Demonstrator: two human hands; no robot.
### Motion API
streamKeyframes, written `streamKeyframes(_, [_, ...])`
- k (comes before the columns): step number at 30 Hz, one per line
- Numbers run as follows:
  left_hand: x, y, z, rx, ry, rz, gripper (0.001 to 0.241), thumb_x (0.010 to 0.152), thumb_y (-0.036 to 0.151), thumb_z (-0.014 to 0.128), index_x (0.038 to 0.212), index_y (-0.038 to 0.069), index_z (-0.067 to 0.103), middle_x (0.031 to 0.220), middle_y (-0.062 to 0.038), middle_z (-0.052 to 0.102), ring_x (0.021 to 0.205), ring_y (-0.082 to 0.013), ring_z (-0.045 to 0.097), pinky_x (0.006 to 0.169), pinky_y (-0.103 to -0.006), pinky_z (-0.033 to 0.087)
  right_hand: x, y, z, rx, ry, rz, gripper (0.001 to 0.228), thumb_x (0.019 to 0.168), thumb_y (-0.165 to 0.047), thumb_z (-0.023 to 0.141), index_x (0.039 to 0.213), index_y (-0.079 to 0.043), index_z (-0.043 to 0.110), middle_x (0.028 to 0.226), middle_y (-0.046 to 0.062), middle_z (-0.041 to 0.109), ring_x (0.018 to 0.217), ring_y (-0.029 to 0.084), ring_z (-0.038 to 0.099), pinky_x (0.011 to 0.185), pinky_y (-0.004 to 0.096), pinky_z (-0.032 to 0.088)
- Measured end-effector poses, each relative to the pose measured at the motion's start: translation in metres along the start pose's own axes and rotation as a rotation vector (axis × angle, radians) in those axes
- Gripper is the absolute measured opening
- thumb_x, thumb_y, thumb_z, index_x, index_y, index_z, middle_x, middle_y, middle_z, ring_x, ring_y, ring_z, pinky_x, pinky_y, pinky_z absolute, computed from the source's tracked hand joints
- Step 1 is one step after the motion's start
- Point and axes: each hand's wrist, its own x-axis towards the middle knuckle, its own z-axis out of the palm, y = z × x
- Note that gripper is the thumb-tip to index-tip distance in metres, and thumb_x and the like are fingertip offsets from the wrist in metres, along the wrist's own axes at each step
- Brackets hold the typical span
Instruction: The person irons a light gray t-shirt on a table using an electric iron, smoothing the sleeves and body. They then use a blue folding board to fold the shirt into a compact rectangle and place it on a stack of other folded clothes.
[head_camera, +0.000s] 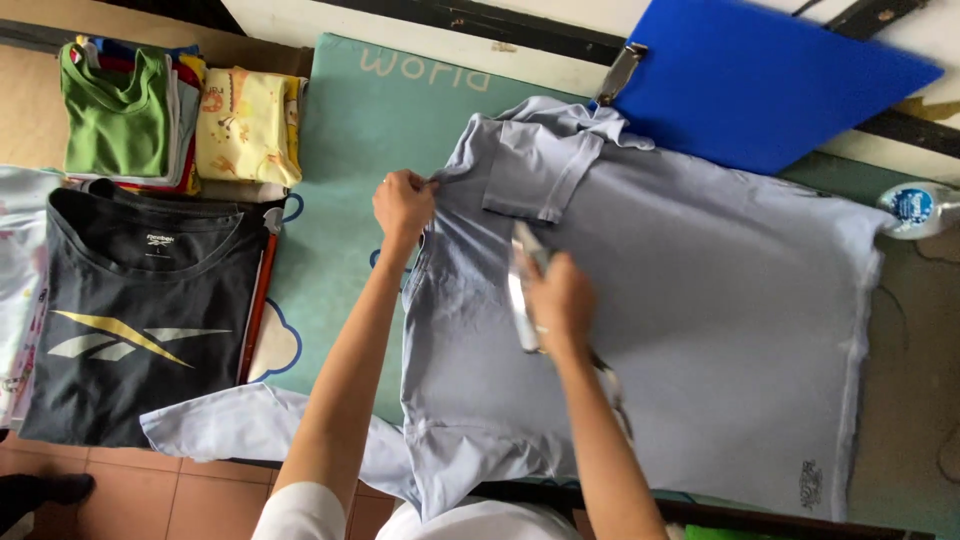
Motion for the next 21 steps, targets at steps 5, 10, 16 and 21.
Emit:
streamKeyframes(5, [0.011,-0.002,-0.019,-0.103,-0.034,-0.044,0.020,0.069,0.038,0.090,0.074,0.021,0.080,0.071,-0.008,0.073,0.076,-0.0416,0.075,0.069,-0.0509,0.061,0.046,-0.023,0.072,-0.092,-0.026,-0.194,0.047,0.097,-0.051,0.069,0.101,-0.005,0.065,0.089,0.024,0.076,0.091,0.047,0.076,0.077,0.057,0.061])
streamKeyframes(10, [0.017,-0.005,-0.020,-0.178,-0.042,-0.041,0.020,0.065,0.037,0.093,0.070,0.021,0.081,0.067,-0.011,0.073,0.072,-0.0430,0.074,0.064,-0.0505,0.060,-0.009,-0.013,0.081,-0.187,-0.153,-0.376,0.045,0.098,-0.047,0.066,0.112,-0.004,0.062,0.086,0.026,0.075,0.089,0.049,0.077,0.076,0.059,0.063])
streamKeyframes(16, [0.007,-0.009,-0.019,-0.257,-0.032,-0.013,0.028,0.066,0.042,0.094,0.071,0.018,0.081,0.068,-0.007,0.073,0.072,-0.0357,0.075,0.068,-0.0458,0.060,-0.055,0.053,0.066,-0.418,-0.189,-0.524,0.050,0.094,-0.063,0.062,0.108,-0.016,0.062,0.074,0.015,0.075,0.073,0.035,0.079,0.063,0.049,0.063])
streamKeyframes(21, [-0.085,-0.006,-0.063,0.057,0.240,0.243,0.069,0.079,0.072,0.084,0.080,0.007,0.064,0.073,-0.020,0.069,0.073,-0.0423,0.073,0.064,-0.0533,0.057,-0.021,0.064,-0.005,-0.387,-0.222,-0.488,0.044,0.089,-0.056,0.071,0.101,-0.014,0.061,0.081,0.020,0.078,0.082,0.041,0.079,0.069,0.055,0.061])
